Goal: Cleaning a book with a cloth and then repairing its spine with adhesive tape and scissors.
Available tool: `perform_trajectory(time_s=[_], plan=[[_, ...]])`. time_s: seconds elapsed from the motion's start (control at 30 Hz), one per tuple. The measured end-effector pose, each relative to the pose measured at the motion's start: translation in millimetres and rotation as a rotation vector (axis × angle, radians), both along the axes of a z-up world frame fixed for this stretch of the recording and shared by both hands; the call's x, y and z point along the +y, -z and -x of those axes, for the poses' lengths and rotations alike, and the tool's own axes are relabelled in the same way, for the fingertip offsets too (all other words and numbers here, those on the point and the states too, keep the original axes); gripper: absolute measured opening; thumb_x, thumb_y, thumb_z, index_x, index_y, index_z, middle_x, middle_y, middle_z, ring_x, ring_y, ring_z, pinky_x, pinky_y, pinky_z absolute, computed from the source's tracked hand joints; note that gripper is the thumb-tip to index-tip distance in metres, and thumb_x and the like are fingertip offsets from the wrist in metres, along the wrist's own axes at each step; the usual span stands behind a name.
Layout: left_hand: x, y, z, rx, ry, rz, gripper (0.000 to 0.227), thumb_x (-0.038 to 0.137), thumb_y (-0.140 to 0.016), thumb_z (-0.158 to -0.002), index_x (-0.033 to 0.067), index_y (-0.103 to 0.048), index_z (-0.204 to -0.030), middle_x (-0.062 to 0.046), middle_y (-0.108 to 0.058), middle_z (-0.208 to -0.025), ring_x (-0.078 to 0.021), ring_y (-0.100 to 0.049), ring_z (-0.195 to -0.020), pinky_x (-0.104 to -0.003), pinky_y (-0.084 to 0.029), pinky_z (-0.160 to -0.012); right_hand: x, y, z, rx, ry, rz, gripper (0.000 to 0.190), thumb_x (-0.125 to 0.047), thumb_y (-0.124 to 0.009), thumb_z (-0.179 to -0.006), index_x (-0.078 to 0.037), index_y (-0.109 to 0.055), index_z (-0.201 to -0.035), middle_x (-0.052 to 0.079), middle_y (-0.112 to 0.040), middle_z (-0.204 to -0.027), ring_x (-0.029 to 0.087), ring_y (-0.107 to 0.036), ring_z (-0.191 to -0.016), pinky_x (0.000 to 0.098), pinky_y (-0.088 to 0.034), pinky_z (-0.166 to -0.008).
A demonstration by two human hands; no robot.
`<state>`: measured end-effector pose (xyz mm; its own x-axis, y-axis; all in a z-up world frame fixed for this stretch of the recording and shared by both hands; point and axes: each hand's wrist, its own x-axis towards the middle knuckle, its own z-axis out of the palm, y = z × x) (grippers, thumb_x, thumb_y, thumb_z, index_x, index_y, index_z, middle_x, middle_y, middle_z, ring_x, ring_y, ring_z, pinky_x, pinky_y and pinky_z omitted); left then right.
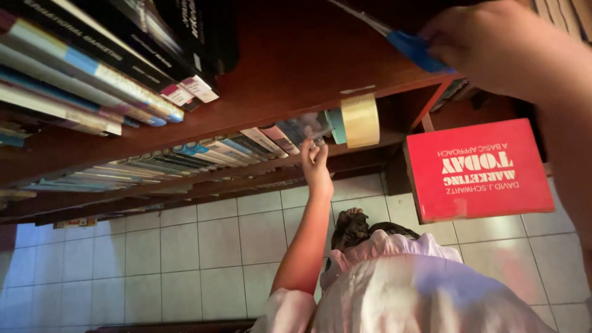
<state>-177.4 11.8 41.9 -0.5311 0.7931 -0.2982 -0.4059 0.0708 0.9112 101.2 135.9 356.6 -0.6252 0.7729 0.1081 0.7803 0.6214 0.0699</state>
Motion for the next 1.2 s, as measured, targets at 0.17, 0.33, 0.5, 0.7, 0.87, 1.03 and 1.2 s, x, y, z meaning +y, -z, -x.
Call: perform_trajectory(time_s=[0.17,0.33,0.5,0.7,0.87,1.03,1.2], plan=[[11,53,8,0.157,-0.091,-0.158,0.024,0.025,-0.081,-0.087,0.0139,-0.069,-0.105,0.001,-0.067,-0.116,-0.0211,-0.066,-0.113,-0.035,-0.051,-0.098,-62,-35,-39,0.390,0.104,0.366,0.036,-0.016,-0.065,-0.097,-0.017,-0.071,-0.132,0.003,-0.075,-0.117,0.023,-0.069,-0.100,0.0378,-0.048,-0.090],[-30,39,9,0.111,-0.013,-0.230,0.026,0.017,-0.076,-0.092,0.0097,-0.067,-0.115,-0.007,-0.072,-0.116,-0.0208,-0.065,-0.116,-0.039,-0.048,-0.108,-86,13,-95,0.772,0.276,0.823,0.049,0.005,-0.072,-0.072,0.008,-0.067,-0.121,0.019,-0.075,-0.115,0.026,-0.070,-0.107,0.0366,-0.059,-0.096],[-79,12,-4,-0.096,0.075,-0.260,0.024,0.001,-0.071,-0.093,0.0049,-0.060,-0.114,-0.010,-0.066,-0.106,-0.0231,-0.067,-0.102,-0.033,-0.053,-0.092,-91,53,-122,0.342,0.270,0.811,0.070,-0.012,-0.095,-0.056,-0.017,-0.076,-0.123,0.001,-0.087,-0.106,0.016,-0.083,-0.095,0.0321,-0.067,-0.092],[-114,-12,-23,-0.176,0.035,-0.256,0.034,-0.006,-0.073,-0.088,0.0046,-0.061,-0.119,-0.009,-0.063,-0.106,-0.0160,-0.060,-0.100,-0.032,-0.052,-0.092,-74,94,-115,-0.279,0.239,0.911,0.103,-0.060,-0.104,-0.053,-0.039,-0.056,-0.142,-0.019,-0.069,-0.138,0.007,-0.069,-0.125,0.0279,-0.050,-0.107],[-131,-28,-30,-0.114,0.020,-0.228,0.037,-0.005,-0.072,-0.089,0.0085,-0.061,-0.122,-0.007,-0.063,-0.110,-0.0141,-0.059,-0.098,-0.027,-0.051,-0.084,-63,82,-72,-0.379,0.293,1.021,0.061,-0.050,-0.099,-0.067,-0.036,-0.078,-0.123,-0.014,-0.089,-0.108,0.008,-0.079,-0.096,0.0240,-0.055,-0.083],[-136,-55,-37,-0.111,0.008,-0.260,0.073,-0.006,-0.072,-0.088,0.0150,-0.041,-0.151,-0.012,-0.058,-0.131,-0.0084,-0.059,-0.082,-0.026,-0.050,-0.088,-49,84,-48,-0.362,0.183,1.105,0.035,-0.028,-0.073,-0.086,-0.033,-0.079,-0.120,-0.013,-0.097,-0.095,0.007,-0.081,-0.082,0.0231,-0.055,-0.077],[-142,-53,-38,-0.055,-0.019,-0.209,0.065,-0.001,-0.074,-0.088,0.0125,-0.046,-0.145,-0.010,-0.057,-0.123,-0.0098,-0.062,-0.086,-0.029,-0.051,-0.090,-45,92,-31,-0.408,0.082,1.069,0.036,-0.040,-0.075,-0.083,-0.033,-0.076,-0.119,-0.011,-0.091,-0.092,0.007,-0.078,-0.079,0.0228,-0.056,-0.074]])
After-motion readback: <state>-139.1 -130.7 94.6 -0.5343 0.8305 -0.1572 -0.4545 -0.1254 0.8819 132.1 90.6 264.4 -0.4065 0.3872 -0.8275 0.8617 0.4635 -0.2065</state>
